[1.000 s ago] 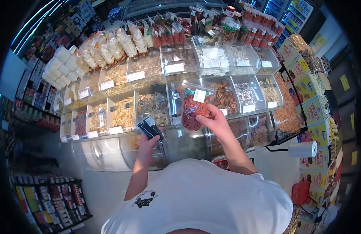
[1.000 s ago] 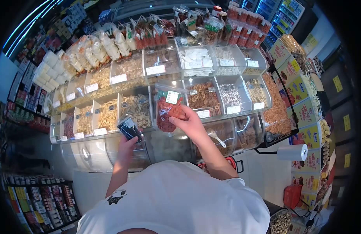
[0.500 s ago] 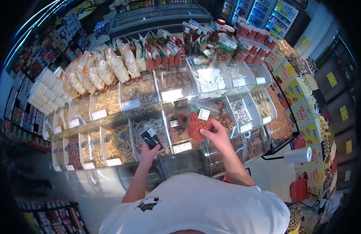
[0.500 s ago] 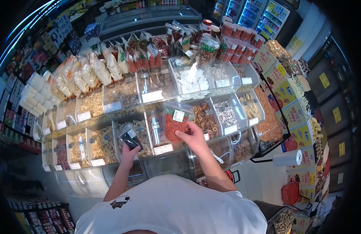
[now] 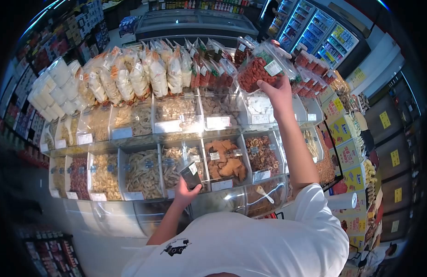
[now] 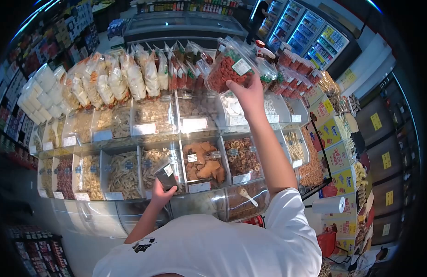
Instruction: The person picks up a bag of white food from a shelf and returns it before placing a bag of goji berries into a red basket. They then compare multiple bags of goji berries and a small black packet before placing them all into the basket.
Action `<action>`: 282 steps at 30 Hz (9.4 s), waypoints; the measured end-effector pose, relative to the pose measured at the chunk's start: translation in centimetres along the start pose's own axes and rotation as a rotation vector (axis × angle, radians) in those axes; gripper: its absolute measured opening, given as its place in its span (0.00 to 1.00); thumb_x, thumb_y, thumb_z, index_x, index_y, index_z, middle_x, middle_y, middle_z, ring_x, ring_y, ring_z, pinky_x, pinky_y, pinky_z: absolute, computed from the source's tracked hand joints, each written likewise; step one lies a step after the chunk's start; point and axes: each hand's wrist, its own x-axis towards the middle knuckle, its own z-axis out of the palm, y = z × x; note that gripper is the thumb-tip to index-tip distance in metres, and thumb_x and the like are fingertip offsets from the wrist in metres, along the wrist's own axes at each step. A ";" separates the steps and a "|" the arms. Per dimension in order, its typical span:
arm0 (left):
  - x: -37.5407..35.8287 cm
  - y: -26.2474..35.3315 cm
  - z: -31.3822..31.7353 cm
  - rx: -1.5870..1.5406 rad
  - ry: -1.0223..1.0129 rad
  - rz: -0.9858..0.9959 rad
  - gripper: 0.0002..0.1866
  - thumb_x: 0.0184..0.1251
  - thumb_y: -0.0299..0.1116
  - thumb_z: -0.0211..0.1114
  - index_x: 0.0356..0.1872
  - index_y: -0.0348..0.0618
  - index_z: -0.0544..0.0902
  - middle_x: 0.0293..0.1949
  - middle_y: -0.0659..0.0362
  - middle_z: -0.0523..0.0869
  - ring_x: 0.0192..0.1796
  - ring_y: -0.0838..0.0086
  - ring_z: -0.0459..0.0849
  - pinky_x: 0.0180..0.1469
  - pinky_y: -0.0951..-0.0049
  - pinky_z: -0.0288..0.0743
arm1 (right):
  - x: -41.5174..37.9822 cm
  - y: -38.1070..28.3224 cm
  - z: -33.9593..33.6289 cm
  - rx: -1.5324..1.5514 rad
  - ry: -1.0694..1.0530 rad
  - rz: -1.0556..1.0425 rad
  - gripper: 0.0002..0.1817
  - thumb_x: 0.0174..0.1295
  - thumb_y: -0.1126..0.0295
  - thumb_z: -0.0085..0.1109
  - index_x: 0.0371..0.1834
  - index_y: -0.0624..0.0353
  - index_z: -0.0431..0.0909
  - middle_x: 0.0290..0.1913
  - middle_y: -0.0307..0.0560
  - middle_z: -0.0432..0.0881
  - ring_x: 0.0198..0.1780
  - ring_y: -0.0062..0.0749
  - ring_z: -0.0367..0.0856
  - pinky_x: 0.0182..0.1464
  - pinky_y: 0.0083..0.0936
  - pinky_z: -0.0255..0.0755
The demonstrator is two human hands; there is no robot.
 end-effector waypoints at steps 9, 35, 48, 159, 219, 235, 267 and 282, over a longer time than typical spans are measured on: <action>-0.3 -0.8 -0.1 -0.048 0.017 -0.007 0.31 0.63 0.23 0.71 0.66 0.37 0.67 0.58 0.56 0.87 0.58 0.75 0.85 0.59 0.71 0.79 | 1.0 2.6 3.4 -0.049 -0.198 0.255 0.14 0.68 0.66 0.67 0.50 0.62 0.78 0.41 0.44 0.86 0.40 0.26 0.86 0.40 0.29 0.85; -0.2 -0.4 -0.7 0.245 0.010 -0.009 0.29 0.58 0.31 0.76 0.60 0.37 0.75 0.50 0.53 0.88 0.54 0.64 0.88 0.59 0.66 0.79 | 13.8 4.4 14.7 -0.074 0.084 -0.111 0.21 0.59 0.61 0.72 0.42 0.68 0.75 0.35 0.52 0.84 0.35 0.36 0.84 0.40 0.35 0.77; -0.2 0.3 -1.0 0.169 -0.049 -0.023 0.27 0.59 0.30 0.75 0.58 0.36 0.75 0.54 0.54 0.89 0.55 0.71 0.88 0.58 0.69 0.79 | 17.2 9.6 17.7 -0.624 -0.017 -0.127 0.23 0.52 0.58 0.72 0.43 0.65 0.78 0.40 0.59 0.87 0.46 0.53 0.87 0.49 0.41 0.78; -1.9 3.4 -3.8 1.312 0.004 -0.048 0.58 0.57 0.68 0.68 0.81 0.41 0.56 0.82 0.43 0.48 0.84 0.44 0.37 0.79 0.35 0.28 | 23.7 14.1 7.9 -0.995 -0.262 0.024 0.16 0.59 0.62 0.61 0.42 0.63 0.88 0.43 0.60 0.89 0.46 0.50 0.89 0.53 0.40 0.81; -1.6 3.3 -3.8 1.317 -0.006 -0.065 0.60 0.52 0.62 0.75 0.81 0.44 0.54 0.82 0.42 0.47 0.84 0.44 0.37 0.79 0.35 0.28 | 25.0 15.9 7.2 -1.487 -0.221 -0.257 0.12 0.54 0.67 0.61 0.38 0.55 0.90 0.50 0.51 0.88 0.56 0.47 0.84 0.59 0.47 0.70; -1.6 3.6 -3.6 1.312 -0.005 -0.092 0.59 0.54 0.64 0.71 0.81 0.43 0.55 0.83 0.44 0.46 0.84 0.44 0.35 0.79 0.35 0.27 | 9.0 11.6 3.1 -0.512 0.008 -0.532 0.08 0.59 0.78 0.60 0.41 0.62 0.83 0.43 0.53 0.85 0.50 0.50 0.83 0.54 0.40 0.75; -22.8 -6.6 2.6 1.288 0.350 0.047 0.29 0.57 0.27 0.64 0.64 0.44 0.78 0.72 0.46 0.71 0.74 0.50 0.68 0.76 0.46 0.55 | -40.8 9.0 -6.8 -0.410 -1.105 0.225 0.13 0.67 0.65 0.56 0.49 0.60 0.83 0.42 0.56 0.86 0.49 0.53 0.84 0.52 0.42 0.78; -44.1 -20.5 -4.4 0.686 0.108 -0.866 0.24 0.62 0.34 0.62 0.61 0.40 0.82 0.53 0.45 0.88 0.57 0.51 0.86 0.60 0.58 0.79 | -48.3 16.4 -9.4 -0.690 -1.107 0.295 0.15 0.60 0.67 0.56 0.46 0.61 0.84 0.43 0.60 0.87 0.49 0.57 0.85 0.53 0.46 0.78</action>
